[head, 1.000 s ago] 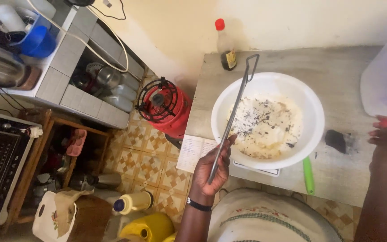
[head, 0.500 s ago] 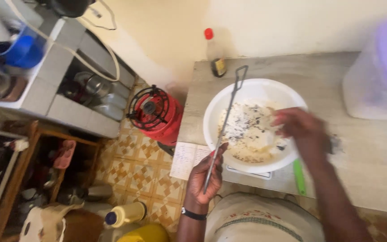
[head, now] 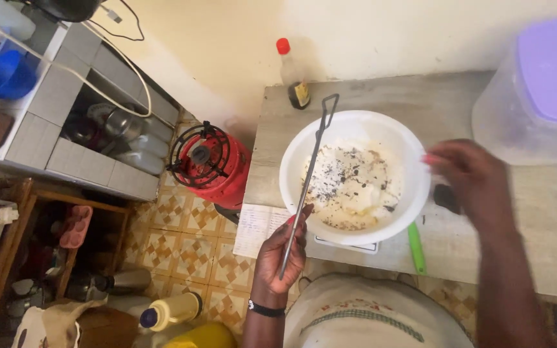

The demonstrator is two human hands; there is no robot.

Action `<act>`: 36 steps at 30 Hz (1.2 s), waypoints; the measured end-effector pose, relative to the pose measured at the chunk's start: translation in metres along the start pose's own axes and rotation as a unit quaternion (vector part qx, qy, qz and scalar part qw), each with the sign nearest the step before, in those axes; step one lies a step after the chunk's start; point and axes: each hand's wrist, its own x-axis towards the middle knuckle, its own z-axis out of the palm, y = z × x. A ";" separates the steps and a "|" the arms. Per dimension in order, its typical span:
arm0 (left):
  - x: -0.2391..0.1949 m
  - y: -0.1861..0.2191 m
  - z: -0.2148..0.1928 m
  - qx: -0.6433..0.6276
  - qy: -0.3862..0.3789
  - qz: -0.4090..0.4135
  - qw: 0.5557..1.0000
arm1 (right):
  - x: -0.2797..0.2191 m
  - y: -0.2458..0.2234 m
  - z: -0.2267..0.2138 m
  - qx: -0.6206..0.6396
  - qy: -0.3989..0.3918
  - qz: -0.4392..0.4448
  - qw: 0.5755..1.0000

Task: Grating a dark ingredient into a bowl of flour as part of dough preparation.

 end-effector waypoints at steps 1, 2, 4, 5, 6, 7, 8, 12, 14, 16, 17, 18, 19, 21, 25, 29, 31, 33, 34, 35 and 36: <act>0.000 0.000 0.001 0.000 -0.001 0.002 1.000 | 0.002 0.017 -0.005 0.000 -0.001 -0.001 1.000; -0.001 0.000 0.002 0.007 -0.004 0.006 1.000 | 0.004 0.035 -0.010 -0.026 0.037 -0.020 0.999; -0.001 0.000 0.002 0.012 -0.009 0.015 1.000 | 0.011 0.076 -0.016 -0.053 0.070 -0.042 0.995; -0.002 0.001 0.001 0.008 -0.003 0.014 1.000 | 0.016 0.100 -0.018 -0.131 0.026 -0.008 0.991; -0.002 0.002 0.000 0.004 0.002 0.013 1.000 | 0.020 0.124 -0.019 -0.208 -0.017 0.026 0.978; -0.001 0.002 0.000 0.004 0.000 0.015 1.000 | 0.020 0.148 -0.014 -0.208 -0.017 0.024 0.978; -0.001 0.002 0.000 0.015 0.008 0.012 1.000 | 0.020 0.172 -0.010 -0.246 -0.047 -0.001 0.968; 0.004 -0.005 0.009 0.043 0.018 0.017 0.999 | 0.031 0.287 0.006 -0.263 0.041 -0.185 0.946; 0.003 -0.005 -0.002 0.100 0.058 0.046 0.992 | 0.015 0.253 0.005 -0.235 0.048 -0.142 0.960; 0.005 -0.004 -0.001 0.161 0.084 0.084 0.980 | 0.015 0.224 0.004 -0.202 0.055 -0.115 0.971; 0.004 -0.007 0.004 0.222 0.128 0.100 0.962 | 0.013 0.214 0.002 -0.099 0.069 -0.031 0.992; 0.003 -0.010 0.009 0.282 0.171 0.115 0.937 | 0.011 0.204 0.000 0.008 0.079 0.054 0.995; 0.003 -0.012 0.013 0.279 0.171 0.118 0.938 | 0.014 0.210 -0.003 0.006 0.076 0.053 0.996; 0.002 -0.016 0.019 0.379 0.207 0.152 0.889 | 0.019 0.223 -0.009 0.077 0.111 0.073 0.988; 0.000 -0.029 0.035 0.476 0.273 0.166 0.819 | 0.019 0.157 -0.027 0.414 -0.065 0.074 0.905; 0.004 -0.031 0.029 0.526 0.250 0.163 0.796 | 0.026 0.118 -0.019 0.475 -0.113 -0.009 0.873; 0.005 -0.029 0.021 0.515 0.245 0.177 0.802 | 0.028 0.094 -0.006 0.461 -0.130 -0.038 0.877; 0.008 -0.025 0.012 0.442 0.249 0.189 0.841 | 0.030 0.060 0.013 0.294 -0.049 -0.044 0.953; 0.007 -0.028 0.029 0.443 0.243 0.198 0.840 | 0.025 0.037 0.015 0.296 -0.054 -0.054 0.952; 0.003 -0.033 0.046 0.499 0.254 0.172 0.811 | 0.016 0.015 0.016 0.128 -0.065 -0.111 0.983; -0.002 -0.038 0.063 0.551 0.265 0.145 0.777 | 0.006 -0.008 0.018 -0.043 -0.072 -0.166 0.983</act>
